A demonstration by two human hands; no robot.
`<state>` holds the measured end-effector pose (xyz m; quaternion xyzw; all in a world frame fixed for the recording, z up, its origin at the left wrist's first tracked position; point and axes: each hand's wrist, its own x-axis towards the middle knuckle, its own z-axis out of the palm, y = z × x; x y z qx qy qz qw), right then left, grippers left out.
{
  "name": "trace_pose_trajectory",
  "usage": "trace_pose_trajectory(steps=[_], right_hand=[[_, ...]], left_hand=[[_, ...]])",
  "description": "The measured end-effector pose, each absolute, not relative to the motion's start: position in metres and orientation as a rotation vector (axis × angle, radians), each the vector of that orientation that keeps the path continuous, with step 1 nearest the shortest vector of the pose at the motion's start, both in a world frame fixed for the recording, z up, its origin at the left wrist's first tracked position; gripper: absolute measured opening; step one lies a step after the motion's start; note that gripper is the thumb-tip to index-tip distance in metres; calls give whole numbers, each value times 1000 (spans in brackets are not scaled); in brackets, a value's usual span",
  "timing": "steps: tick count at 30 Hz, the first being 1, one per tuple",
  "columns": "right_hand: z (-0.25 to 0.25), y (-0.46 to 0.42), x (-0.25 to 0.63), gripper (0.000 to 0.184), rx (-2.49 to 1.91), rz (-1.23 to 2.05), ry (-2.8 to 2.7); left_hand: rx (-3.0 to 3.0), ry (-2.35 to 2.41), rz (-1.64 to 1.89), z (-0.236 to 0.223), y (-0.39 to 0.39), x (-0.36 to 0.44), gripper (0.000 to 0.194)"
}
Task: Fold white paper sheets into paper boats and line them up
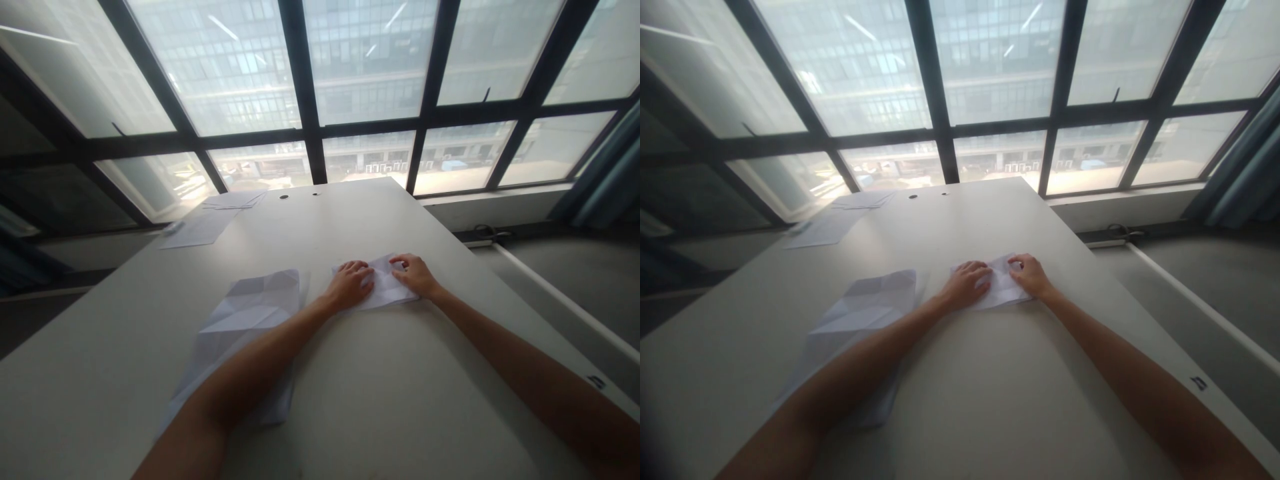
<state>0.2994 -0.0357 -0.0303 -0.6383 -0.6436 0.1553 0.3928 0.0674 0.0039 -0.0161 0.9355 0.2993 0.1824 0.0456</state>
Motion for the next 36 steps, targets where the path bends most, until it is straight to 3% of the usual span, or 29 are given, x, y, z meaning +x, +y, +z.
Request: trace_pose_trajectory(steps=[5, 10, 16, 36], right_hand=[[-26, -50, 284, 44, -1670, -105, -1878], [-31, -53, 267, 55, -1494, 49, -2226], [-41, -48, 266, 61, -1680, 117, -2315], [-52, -36, 294, 50, -1987, -87, -1949]], left_hand=[[2846, 905, 378, -24, 7, 66, 49], [2841, 868, 345, -25, 7, 66, 59], [2847, 878, 286, -23, 7, 66, 66], [2934, 802, 173, -15, 5, 63, 69]])
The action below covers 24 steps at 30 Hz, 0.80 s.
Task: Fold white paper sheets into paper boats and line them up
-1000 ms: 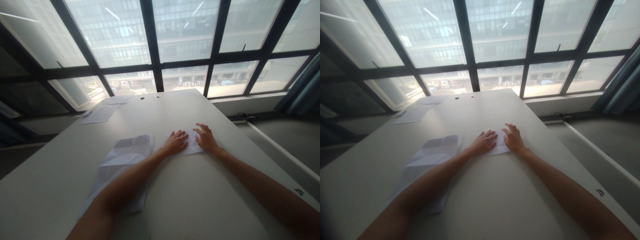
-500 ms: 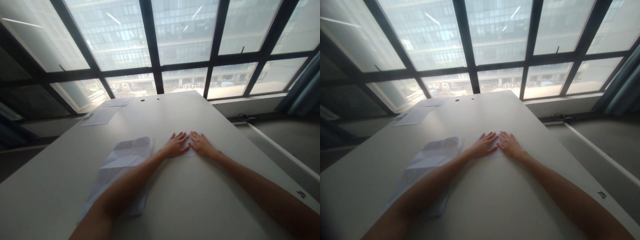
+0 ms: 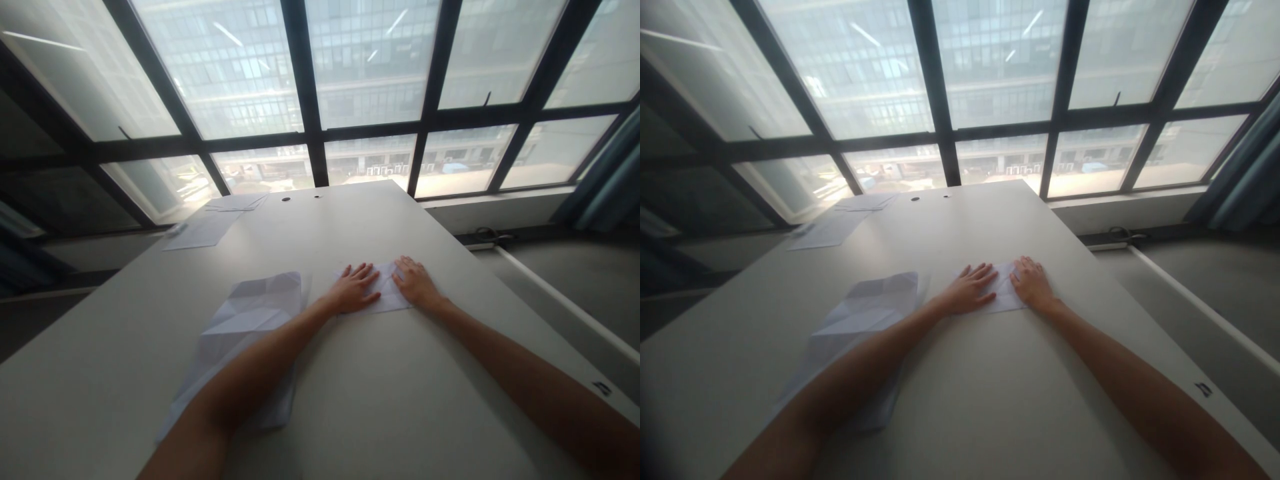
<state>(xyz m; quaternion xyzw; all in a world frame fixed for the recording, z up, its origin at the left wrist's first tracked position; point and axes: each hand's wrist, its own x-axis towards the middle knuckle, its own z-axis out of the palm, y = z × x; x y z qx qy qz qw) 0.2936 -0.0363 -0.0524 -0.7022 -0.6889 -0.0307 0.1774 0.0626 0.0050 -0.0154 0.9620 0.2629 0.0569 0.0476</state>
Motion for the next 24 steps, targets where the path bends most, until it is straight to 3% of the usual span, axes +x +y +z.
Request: trace_pose_trajectory(steps=[14, 24], right_hand=[[-47, -37, 292, 37, -1657, -49, -1844], [-25, -48, 281, 41, -1361, 30, -1708]], left_hand=[[2918, 811, 192, -17, 6, 63, 66], [2851, 832, 243, -16, 5, 64, 87]])
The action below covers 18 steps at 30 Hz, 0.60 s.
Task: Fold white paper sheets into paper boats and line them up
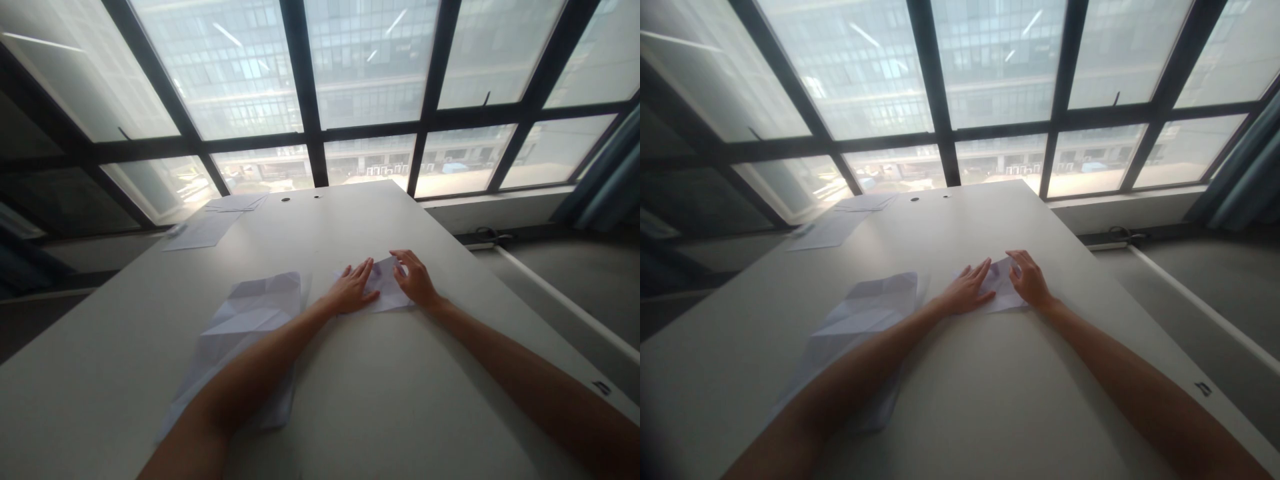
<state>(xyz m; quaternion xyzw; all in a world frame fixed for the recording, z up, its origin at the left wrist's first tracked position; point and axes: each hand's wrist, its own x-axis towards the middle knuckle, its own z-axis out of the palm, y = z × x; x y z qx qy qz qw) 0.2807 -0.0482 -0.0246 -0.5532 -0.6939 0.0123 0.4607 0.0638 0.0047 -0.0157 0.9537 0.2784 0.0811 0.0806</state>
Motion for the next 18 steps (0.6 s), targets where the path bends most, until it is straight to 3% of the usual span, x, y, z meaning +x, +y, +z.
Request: trace_pose_trajectory(steps=[6, 12, 18], right_hand=[[-19, -57, 275, 41, -1257, 156, -1747], [-19, -61, 275, 29, -1219, 271, -1868], [-24, -57, 276, 24, -1288, 318, -1973]], left_hand=[[2834, 827, 309, -15, 3, 63, 86], [2848, 848, 337, -16, 5, 64, 58], [2829, 879, 317, -18, 10, 68, 45]])
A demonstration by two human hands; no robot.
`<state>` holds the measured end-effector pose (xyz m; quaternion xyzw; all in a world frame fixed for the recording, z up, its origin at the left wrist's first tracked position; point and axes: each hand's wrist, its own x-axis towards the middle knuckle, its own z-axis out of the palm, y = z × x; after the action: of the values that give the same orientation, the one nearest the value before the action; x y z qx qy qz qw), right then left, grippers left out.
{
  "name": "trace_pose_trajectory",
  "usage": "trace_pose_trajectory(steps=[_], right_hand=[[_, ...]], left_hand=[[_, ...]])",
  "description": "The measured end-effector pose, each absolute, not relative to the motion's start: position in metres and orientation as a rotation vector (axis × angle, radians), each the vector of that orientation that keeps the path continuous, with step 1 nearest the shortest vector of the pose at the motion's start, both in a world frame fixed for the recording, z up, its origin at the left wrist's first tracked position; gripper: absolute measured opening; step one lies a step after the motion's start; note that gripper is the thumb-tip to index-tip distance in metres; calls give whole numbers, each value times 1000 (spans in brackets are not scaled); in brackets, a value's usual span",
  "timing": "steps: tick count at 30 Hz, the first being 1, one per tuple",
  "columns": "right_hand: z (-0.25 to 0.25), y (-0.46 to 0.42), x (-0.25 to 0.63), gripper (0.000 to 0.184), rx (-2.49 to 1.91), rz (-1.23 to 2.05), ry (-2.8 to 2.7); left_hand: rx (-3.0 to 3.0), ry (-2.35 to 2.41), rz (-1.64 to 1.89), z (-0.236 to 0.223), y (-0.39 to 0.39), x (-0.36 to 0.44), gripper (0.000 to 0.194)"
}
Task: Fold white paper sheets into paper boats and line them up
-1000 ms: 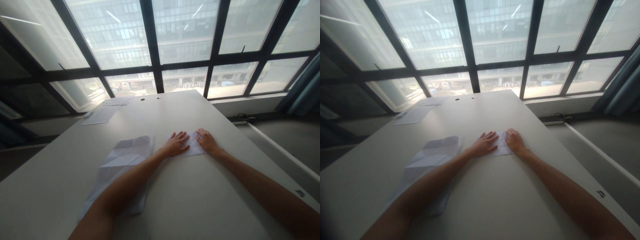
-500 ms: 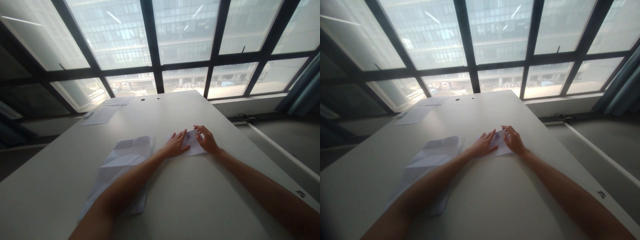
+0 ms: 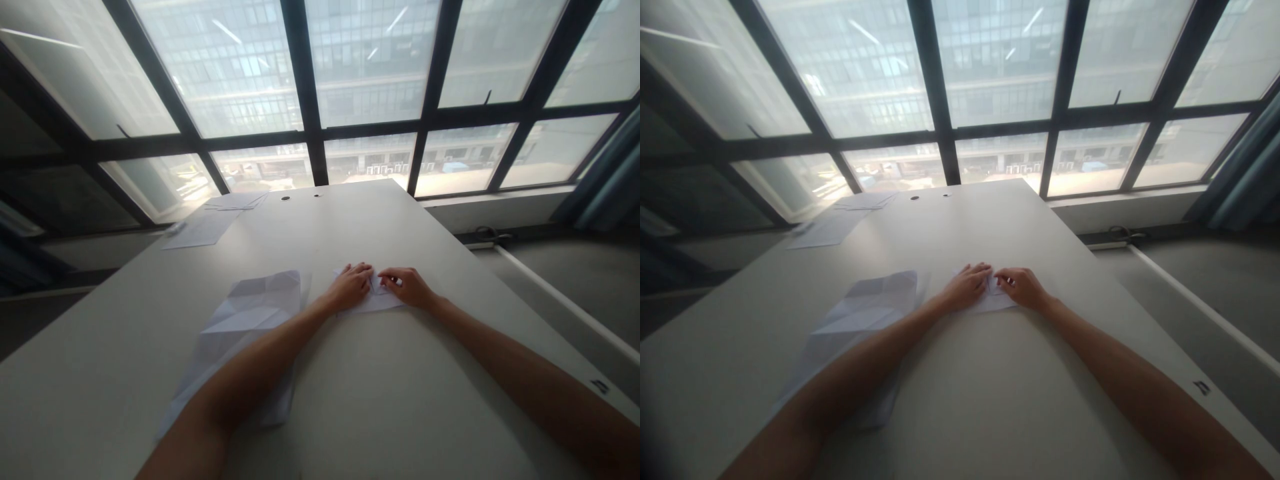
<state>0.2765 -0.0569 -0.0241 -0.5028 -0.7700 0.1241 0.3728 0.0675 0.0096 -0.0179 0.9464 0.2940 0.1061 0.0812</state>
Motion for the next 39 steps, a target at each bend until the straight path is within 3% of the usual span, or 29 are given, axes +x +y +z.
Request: trace_pose_trajectory(steps=[3, 6, 15, 26, 39], right_hand=[[-25, -54, 276, 22, -1312, 255, -2019], [-27, -51, 277, 23, -1315, 136, -2108], [-39, -45, 282, 45, -1627, -53, -2176], [-47, -42, 286, 43, -1960, -109, -1899], [-40, -43, 285, 42, -1688, -91, -2070]], left_hand=[[2856, 863, 331, -17, 8, 68, 40], [2874, 873, 327, -17, 5, 68, 48], [2902, 858, 231, -19, 5, 65, 68], [2889, 851, 231, -19, 5, 64, 56], [2876, 895, 244, -20, 6, 66, 67]])
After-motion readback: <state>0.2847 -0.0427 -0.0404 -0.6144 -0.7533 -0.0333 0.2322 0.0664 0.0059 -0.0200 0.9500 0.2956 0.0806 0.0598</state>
